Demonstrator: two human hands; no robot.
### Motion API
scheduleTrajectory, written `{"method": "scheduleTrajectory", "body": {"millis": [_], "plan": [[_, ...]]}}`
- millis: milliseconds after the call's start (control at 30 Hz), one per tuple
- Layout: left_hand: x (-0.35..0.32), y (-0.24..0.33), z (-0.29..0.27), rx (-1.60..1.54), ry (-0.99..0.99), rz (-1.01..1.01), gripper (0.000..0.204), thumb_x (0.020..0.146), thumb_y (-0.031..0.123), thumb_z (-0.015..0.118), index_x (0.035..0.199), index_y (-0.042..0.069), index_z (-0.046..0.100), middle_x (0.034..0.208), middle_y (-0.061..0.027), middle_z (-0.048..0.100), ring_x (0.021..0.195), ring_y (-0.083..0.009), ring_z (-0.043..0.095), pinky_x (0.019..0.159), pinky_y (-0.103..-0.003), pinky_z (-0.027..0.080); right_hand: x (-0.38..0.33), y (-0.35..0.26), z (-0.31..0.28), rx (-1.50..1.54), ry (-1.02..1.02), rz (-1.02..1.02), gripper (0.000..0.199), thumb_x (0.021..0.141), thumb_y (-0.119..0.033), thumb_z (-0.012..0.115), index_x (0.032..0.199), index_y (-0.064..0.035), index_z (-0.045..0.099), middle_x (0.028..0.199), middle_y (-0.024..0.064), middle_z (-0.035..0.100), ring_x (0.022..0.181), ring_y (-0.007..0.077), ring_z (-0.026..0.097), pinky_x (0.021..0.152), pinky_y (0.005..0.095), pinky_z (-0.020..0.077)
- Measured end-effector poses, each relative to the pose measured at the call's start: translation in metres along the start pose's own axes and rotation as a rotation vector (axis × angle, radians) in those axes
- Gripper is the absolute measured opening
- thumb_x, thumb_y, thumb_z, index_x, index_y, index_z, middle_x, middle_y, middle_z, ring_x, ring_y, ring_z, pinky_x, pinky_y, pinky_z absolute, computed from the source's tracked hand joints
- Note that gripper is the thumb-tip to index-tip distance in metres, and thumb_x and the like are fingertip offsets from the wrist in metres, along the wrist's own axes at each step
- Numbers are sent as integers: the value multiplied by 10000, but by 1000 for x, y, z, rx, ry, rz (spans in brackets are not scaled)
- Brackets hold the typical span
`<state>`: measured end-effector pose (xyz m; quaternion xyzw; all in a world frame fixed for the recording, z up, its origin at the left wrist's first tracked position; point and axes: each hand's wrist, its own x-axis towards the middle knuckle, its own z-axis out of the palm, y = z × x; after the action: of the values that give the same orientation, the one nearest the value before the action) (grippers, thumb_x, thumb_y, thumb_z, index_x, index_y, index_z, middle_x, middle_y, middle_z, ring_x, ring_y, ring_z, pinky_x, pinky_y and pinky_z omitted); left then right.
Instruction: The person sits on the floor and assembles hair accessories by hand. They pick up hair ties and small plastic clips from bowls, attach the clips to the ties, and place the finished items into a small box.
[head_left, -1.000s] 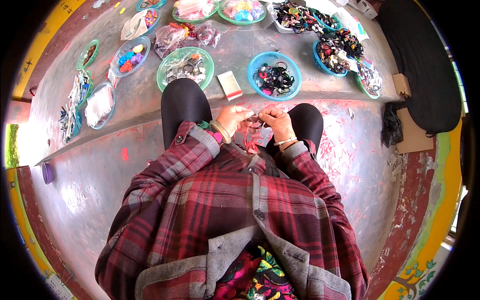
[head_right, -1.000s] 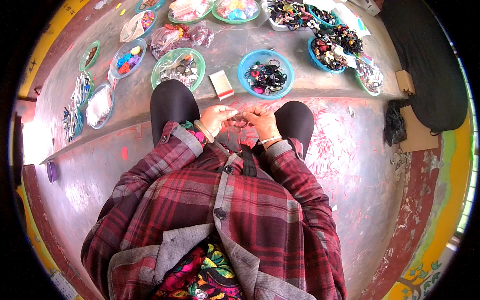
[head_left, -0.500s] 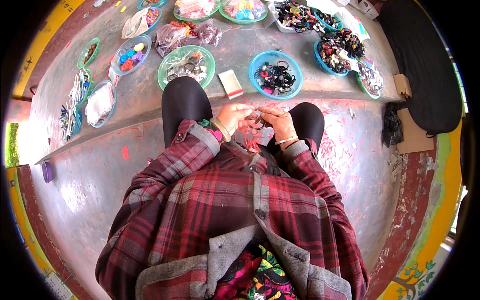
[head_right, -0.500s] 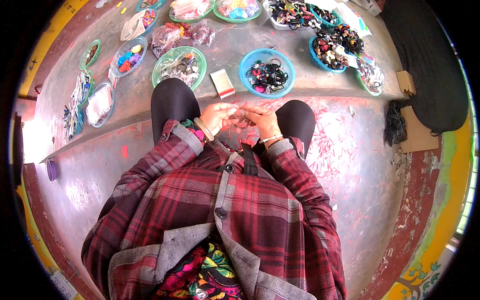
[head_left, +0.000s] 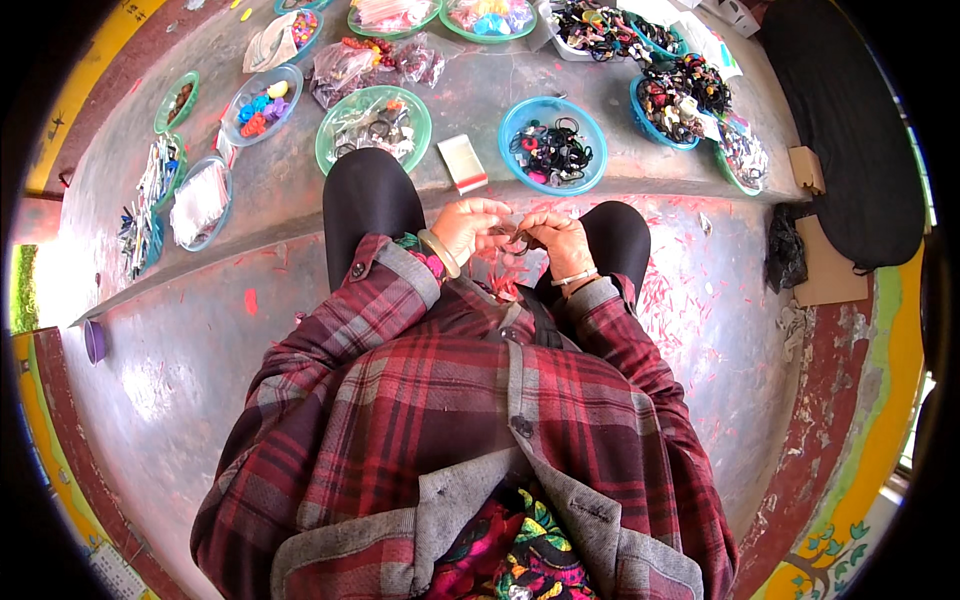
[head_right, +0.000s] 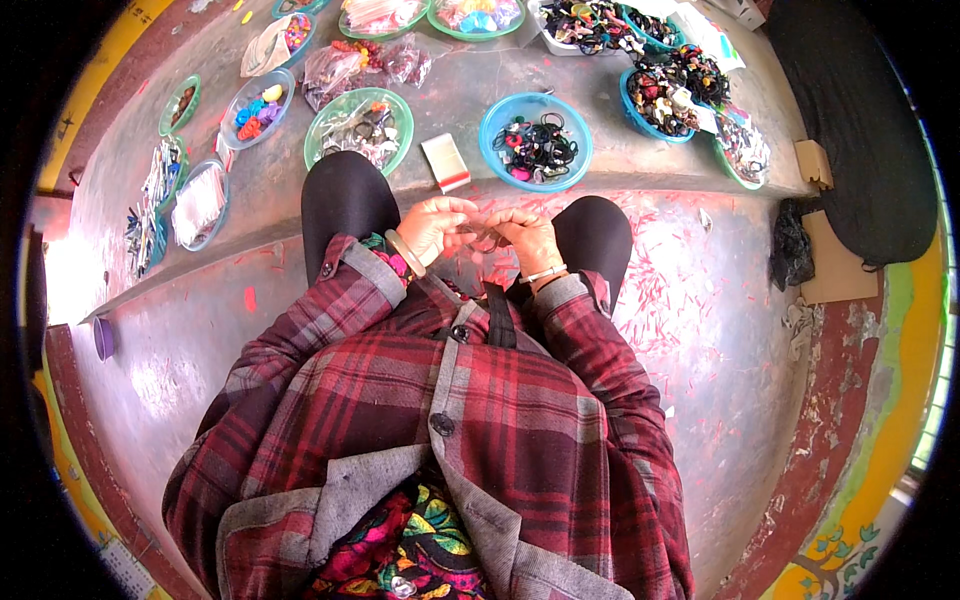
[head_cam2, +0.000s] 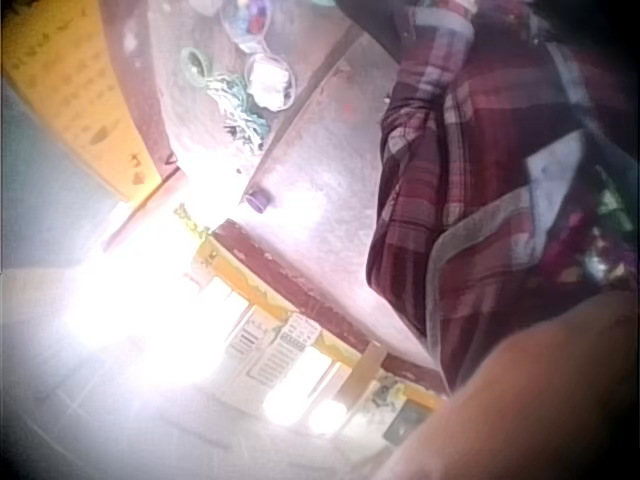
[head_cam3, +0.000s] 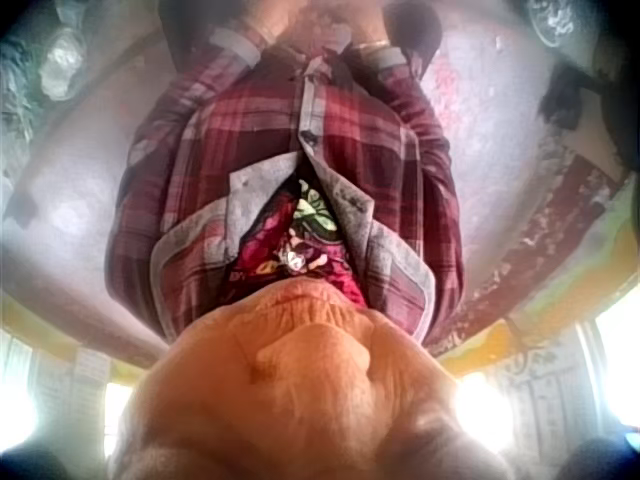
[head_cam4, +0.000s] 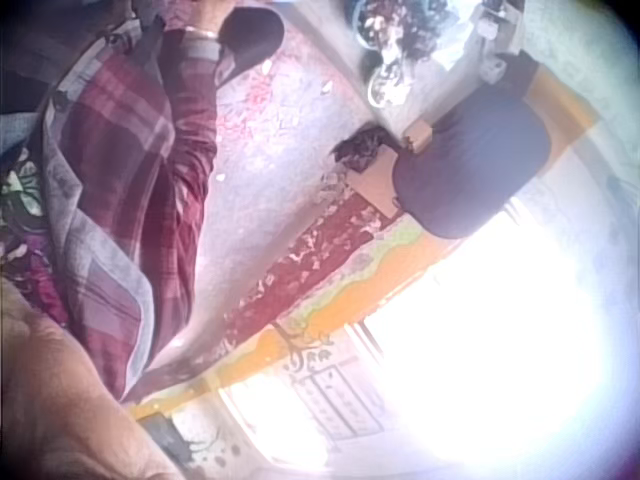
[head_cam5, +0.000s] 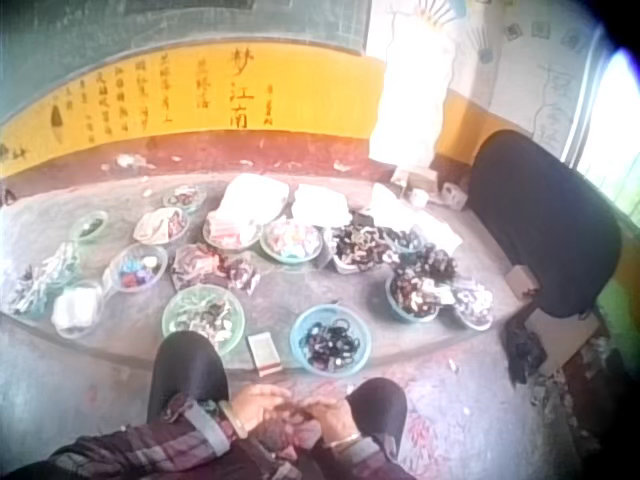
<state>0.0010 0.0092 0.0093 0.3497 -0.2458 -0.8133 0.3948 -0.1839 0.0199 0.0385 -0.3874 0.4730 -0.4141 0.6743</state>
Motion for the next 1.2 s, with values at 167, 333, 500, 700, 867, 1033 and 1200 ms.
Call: {"method": "scheduleTrajectory", "body": {"millis": [167, 333, 500, 700, 867, 1033, 1200], "plan": [[-5, 8, 9, -121, -52, 4, 194, 847, 79, 449, 993, -34, 510, 964, -171, 572, 847, -228, 596, 758, -310, 499, 1, 2, -1, 37, -41, -80, 127, 774, 28, 489, 753, 4, 612, 692, 83, 615, 604, 132, 562, 576, 232, 450], [3, 1, 1, -194, 5, -46, 194, 841, 89, 494, 978, -48, 510, 954, -171, 579, 857, -228, 595, 766, -308, 491, 5, 8, -3, 7, -54, -126, 136, 775, 52, 477, 764, 17, 608, 702, 96, 617, 603, 137, 574, 566, 237, 468], [0, -2, 7, -38, -3, -14, 177, 821, 62, 543, 953, -53, 519, 922, -148, 591, 847, -216, 598, 749, -301, 498, 3, 5, -1, -10, -36, -97, 149, 769, 54, 474, 766, 6, 615, 705, 78, 617, 612, 124, 572, 574, 229, 458], [2, -5, 3, 7, 84, -27, 132, 820, 43, 539, 915, -48, 537, 913, -138, 593, 826, -197, 600, 722, -274, 503, 7, 12, -8, -171, -70, -134, 199, 759, 44, 455, 848, -20, 622, 752, 40, 624, 653, 109, 576, 591, 209, 429], [1, 0, 5, 51, 170, -1, 124, 820, 36, 536, 908, -51, 542, 903, -142, 594, 817, -193, 601, 719, -282, 505, 3, -3, -3, 64, 73, -49, 200, 759, -62, 535, 946, -33, 600, 846, 33, 619, 753, 111, 570, 657, 217, 417], [1, -2, 7, 148, 143, 46, 145, 830, 43, 522, 917, -72, 535, 904, -158, 594, 815, -231, 608, 726, -306, 507, 2, -9, 4, 61, 59, 51, 143, 782, -112, 586, 900, -33, 601, 840, 33, 619, 691, 114, 574, 625, 209, 426], [-1, -5, 11, 232, 18, 78, 164, 847, 58, 497, 915, -88, 526, 900, -186, 589, 808, -279, 612, 668, -363, 526, 3, 0, 6, -35, -92, -30, 124, 767, -124, 631, 795, -9, 594, 749, 55, 624, 637, 104, 561, 589, 209, 416]]}}
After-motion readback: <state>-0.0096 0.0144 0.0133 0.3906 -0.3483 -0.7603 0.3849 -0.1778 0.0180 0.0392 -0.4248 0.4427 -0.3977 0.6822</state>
